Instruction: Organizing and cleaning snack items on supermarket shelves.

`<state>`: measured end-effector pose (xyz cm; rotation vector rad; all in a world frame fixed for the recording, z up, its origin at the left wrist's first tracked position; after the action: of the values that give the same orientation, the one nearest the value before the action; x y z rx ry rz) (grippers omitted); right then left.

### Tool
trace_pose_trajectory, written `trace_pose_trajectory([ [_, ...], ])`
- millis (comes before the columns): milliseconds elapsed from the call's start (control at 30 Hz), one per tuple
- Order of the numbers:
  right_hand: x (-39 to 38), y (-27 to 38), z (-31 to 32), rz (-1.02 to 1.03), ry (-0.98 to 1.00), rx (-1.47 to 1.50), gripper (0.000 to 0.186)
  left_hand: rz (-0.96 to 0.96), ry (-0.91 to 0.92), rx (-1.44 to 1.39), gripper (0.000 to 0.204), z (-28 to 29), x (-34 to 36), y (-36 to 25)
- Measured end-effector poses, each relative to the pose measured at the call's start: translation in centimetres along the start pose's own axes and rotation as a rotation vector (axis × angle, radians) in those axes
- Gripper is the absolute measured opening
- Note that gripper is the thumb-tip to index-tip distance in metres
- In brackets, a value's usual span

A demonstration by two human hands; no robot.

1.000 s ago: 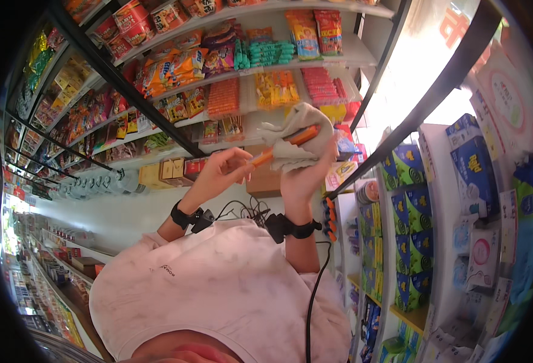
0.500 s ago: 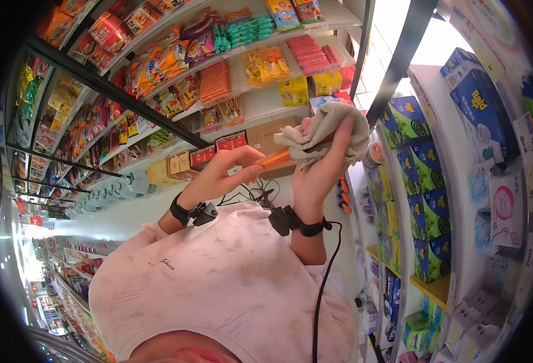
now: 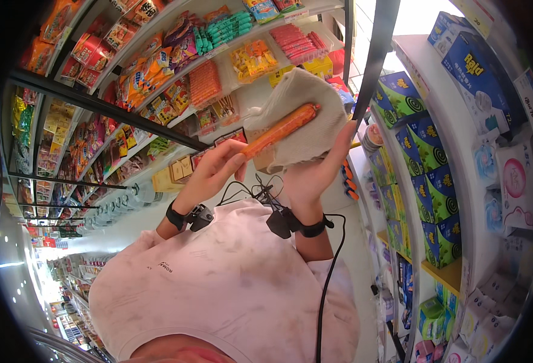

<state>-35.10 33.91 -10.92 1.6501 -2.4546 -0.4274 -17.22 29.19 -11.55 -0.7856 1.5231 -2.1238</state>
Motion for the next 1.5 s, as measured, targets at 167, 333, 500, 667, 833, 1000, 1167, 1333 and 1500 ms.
trace_pose_trajectory([
  [167,1.0,-0.2,0.9,0.413,-0.325,-0.874,0.038,0.019,-0.020,0.004,0.022,-0.6,0.4,-0.1],
  [333,2.2,-3.4,0.3,0.010,-0.105,-0.580,0.029,0.008,-0.042,-0.005,0.020,-0.1,0.2,0.0],
  [500,2.0,-8.0,-1.2,-0.184,0.112,-0.698,0.026,-0.137,-0.251,-0.072,0.032,1.9,-0.4,1.5],
  [667,4.5,-8.5,-0.8,-0.106,0.108,-0.992,0.020,-0.067,-0.258,0.095,0.047,5.9,0.1,1.1],
  [833,4.0,-11.6,0.2,-0.134,0.318,-1.414,0.016,-0.015,-0.467,-0.201,0.030,9.2,0.8,2.4],
  [1000,4.9,-13.5,-0.7,-0.214,0.296,-1.535,0.021,-0.064,-0.468,-0.177,0.021,11.9,1.4,4.5],
  [1167,7.4,-15.8,-1.5,-0.244,0.270,-1.584,0.020,-0.045,-0.502,-0.262,0.030,16.5,2.3,5.4],
  [1333,9.6,-19.5,-3.9,-0.368,0.261,-1.218,0.020,-0.087,-0.470,-0.384,0.032,21.1,3.5,7.1],
  [1500,9.4,-23.0,-5.8,-1.250,0.179,-0.516,0.021,-0.232,-0.466,-0.647,0.031,24.6,3.0,7.5],
])
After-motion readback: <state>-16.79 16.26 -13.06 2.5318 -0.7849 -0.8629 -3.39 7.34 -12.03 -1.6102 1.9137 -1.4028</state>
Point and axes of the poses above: each hand's wrist, its own x-axis towards the middle knuckle, its own z-axis out of the back of the hand, y = z × x, the point moved 5 cm from there along x, towards the middle knuckle, and after that the axes turned 15 degrees about -z, right-handed, at the moved point
